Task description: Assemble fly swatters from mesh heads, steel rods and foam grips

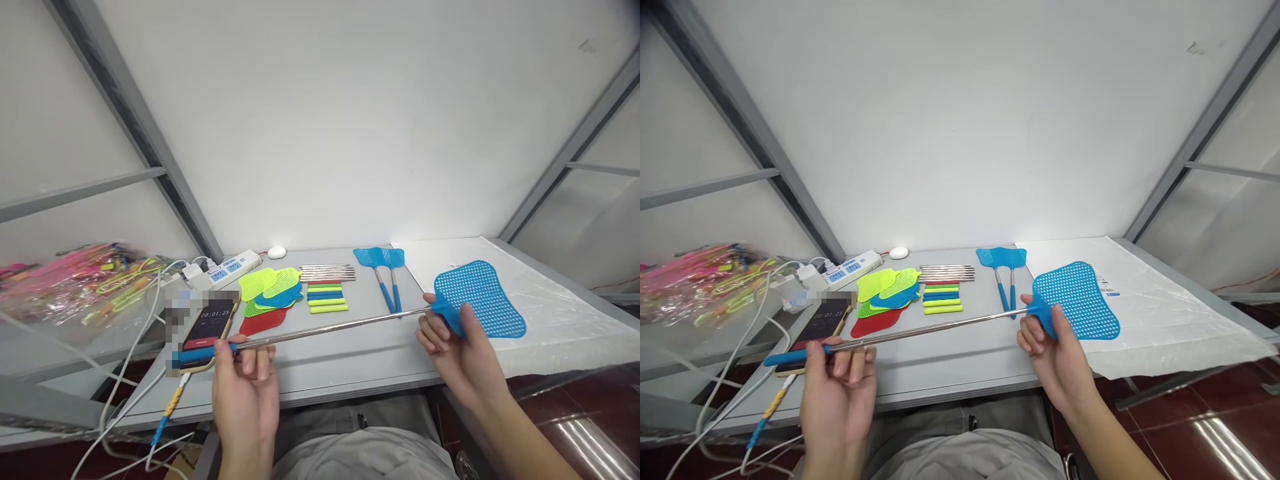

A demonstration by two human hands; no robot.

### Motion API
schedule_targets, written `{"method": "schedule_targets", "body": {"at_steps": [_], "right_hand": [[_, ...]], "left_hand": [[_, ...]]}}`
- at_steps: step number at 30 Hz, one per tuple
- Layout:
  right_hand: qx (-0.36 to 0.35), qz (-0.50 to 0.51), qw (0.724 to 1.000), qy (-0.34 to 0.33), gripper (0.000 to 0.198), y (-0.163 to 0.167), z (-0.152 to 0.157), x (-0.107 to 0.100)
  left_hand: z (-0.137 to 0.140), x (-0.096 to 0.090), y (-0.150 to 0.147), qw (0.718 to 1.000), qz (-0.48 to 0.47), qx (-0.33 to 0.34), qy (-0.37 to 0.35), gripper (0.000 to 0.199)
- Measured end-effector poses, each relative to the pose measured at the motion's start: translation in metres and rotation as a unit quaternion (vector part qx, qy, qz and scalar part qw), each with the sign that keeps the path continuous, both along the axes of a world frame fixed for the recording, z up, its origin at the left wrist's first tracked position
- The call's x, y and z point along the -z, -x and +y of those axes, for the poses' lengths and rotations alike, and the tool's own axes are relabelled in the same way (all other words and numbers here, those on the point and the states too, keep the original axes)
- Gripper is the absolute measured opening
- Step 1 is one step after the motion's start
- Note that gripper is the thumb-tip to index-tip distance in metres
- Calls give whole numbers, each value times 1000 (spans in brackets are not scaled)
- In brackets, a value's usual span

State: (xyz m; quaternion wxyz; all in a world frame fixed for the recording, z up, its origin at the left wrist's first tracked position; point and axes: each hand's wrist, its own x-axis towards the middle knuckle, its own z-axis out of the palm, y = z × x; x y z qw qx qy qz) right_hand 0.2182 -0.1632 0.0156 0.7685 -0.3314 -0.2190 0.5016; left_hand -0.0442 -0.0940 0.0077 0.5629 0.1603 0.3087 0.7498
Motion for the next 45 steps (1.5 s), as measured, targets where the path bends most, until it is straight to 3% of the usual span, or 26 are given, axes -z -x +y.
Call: {"method": "schedule_targets", "body": {"at_steps": [6, 9, 11, 14, 18, 22, 27, 33, 37, 41, 45], "right_hand": [[138, -8, 990, 38, 17, -15, 3, -7], [190, -28, 981, 38, 16, -5, 4, 0], [206, -44, 975, 63, 14, 11, 4, 6], [160, -84, 977, 117, 21, 37, 4, 17], [118, -87, 983, 108, 22, 50, 5, 24], [73, -61, 991, 93, 35, 37, 6, 19], [105, -55, 990, 74, 38, 17, 7, 8], [129, -69, 988, 57, 35, -1, 4, 1], [136, -69, 987, 47, 35, -2, 1, 0], [142, -45, 986, 69, 33, 20, 5, 8], [140, -84, 984, 73, 26, 43, 4, 18]], "left_hand": [[12, -4, 20, 999, 5, -33, -12, 22], [5, 3, 2, 1000, 11, -11, -14, 21], [-6, 10, -20, 999, 18, 38, 2, 24], [-26, 20, -51, 991, 30, 133, 4, 27], [-36, 22, -60, 983, 77, 166, -25, 29], [-24, 18, -41, 976, 134, 174, -7, 32], [-4, 15, -9, 986, 118, 117, -27, 28], [10, 13, 21, 958, 206, 192, -48, 41], [19, 10, 31, 978, 173, 109, -39, 52], [13, 6, 13, 988, 124, 79, -51, 56], [-10, 8, -24, 970, 161, 177, -39, 63]]}}
